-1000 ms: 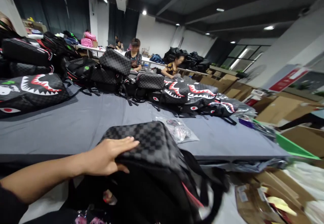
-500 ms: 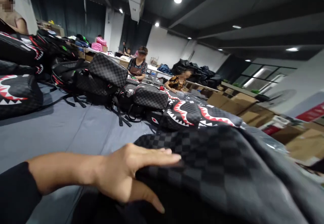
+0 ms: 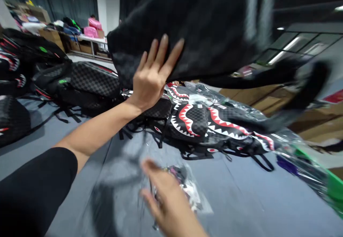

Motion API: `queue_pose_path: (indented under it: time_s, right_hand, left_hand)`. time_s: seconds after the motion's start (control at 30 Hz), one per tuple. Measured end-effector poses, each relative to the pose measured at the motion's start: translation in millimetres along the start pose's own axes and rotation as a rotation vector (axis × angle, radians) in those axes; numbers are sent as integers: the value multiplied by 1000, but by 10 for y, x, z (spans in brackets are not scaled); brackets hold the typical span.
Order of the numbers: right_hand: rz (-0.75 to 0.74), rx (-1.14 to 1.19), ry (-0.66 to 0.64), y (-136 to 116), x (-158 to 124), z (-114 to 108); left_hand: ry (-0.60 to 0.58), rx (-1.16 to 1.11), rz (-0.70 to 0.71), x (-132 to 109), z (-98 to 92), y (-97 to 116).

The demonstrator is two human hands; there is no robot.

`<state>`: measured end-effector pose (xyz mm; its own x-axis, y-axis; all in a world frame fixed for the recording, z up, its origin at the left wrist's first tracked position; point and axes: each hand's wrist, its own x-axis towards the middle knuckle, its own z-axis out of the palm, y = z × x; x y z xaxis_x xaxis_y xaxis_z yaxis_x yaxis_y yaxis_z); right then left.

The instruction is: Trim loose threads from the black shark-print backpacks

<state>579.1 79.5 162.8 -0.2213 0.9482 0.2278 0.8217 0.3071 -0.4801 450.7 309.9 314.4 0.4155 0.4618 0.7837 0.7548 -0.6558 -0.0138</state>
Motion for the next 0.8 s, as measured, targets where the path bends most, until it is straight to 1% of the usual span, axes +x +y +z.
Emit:
queue_pose_path:
  time_s: [0.03, 0.07, 0.1, 0.13, 0.17, 0.2, 0.23, 0.27, 0.3, 0.33, 0.37, 0.4, 0.43, 0.47, 0.5, 0.53, 0.57, 0.63, 0.67, 0.7, 0.73, 0.77, 0.8]
  right_hand:
    - [57, 72, -210, 13, -235, 290]
    - [200, 139, -324, 68, -500, 550]
    - [370, 183, -369, 158, -780, 767]
    - [558, 168, -350, 272, -1057, 937]
    - [704, 79, -309, 398, -1318, 1062]
    - [810, 10, -264, 527, -1551, 1151]
    - [886, -54, -204, 651, -1742, 1214]
    - [928, -101, -146, 768, -1884, 1262]
    - [947, -131, -91, 877, -1970, 1302]
    - [948, -157, -34, 982, -1998, 1340]
    - [934, -189, 18, 1086, -1974, 1381]
    - [901, -226, 63, 1193, -1906, 1425]
    - [844, -252, 98, 1303, -1807, 1473]
    - [771, -261, 120, 1421, -1695, 1522]
    - [697, -252, 119, 1547, -1587, 1568]
    - [635, -229, 92, 1685, -1498, 1605]
    - [601, -201, 44, 1838, -1441, 1629]
    - [580, -145, -55, 2191, -1453, 1621]
    - [577, -120, -92, 2388, -1522, 1588]
    - [572, -97, -115, 2594, -1627, 1539]
    - [564, -78, -128, 2803, -1760, 1476]
    - [560, -64, -141, 3008, -1910, 1402]
    - [566, -60, -147, 3207, -2070, 1316]
  left_hand:
    - [-31, -68, 13, -3, 365, -24]
    - [-62, -160, -3, -66, 728, -56]
    - [-108, -258, -30, -185, 1073, -87]
    - [-179, -335, -77, -348, 1389, -118]
    - [-249, -368, -149, -533, 1670, -155]
    - [-283, -396, -182, -719, 1915, -205]
    - [-302, -419, -188, -883, 2121, -270]
    - [-294, -425, -202, -1010, 2289, -345]
    - [-277, -409, -209, -1099, 2416, -416]
    - [-253, -323, -206, -1157, 2503, -466]
    - [-248, -245, -204, -1199, 2551, -479]
    - [-236, -173, -200, -1247, 2566, -440]
    - [-225, -107, -198, -1321, 2555, -342]
    - [-228, -61, -196, -1439, 2523, -180]
    - [-244, -31, -195, -1613, 2479, 43]
    - [-298, -18, -196, -1851, 2427, 320]
    - [-419, -29, -190, -2150, 2372, 638]
    - [-735, -104, -190, -2900, 2262, 1320]
    - [-833, -111, -177, -3317, 2207, 1641]
    - [-899, -94, -190, -3734, 2150, 1924]
    - [-997, -85, -228, -4125, 2090, 2156]
    - [-1086, -84, -260, -4473, 2026, 2335]
    - [-1173, -71, -281, -4760, 1962, 2463]
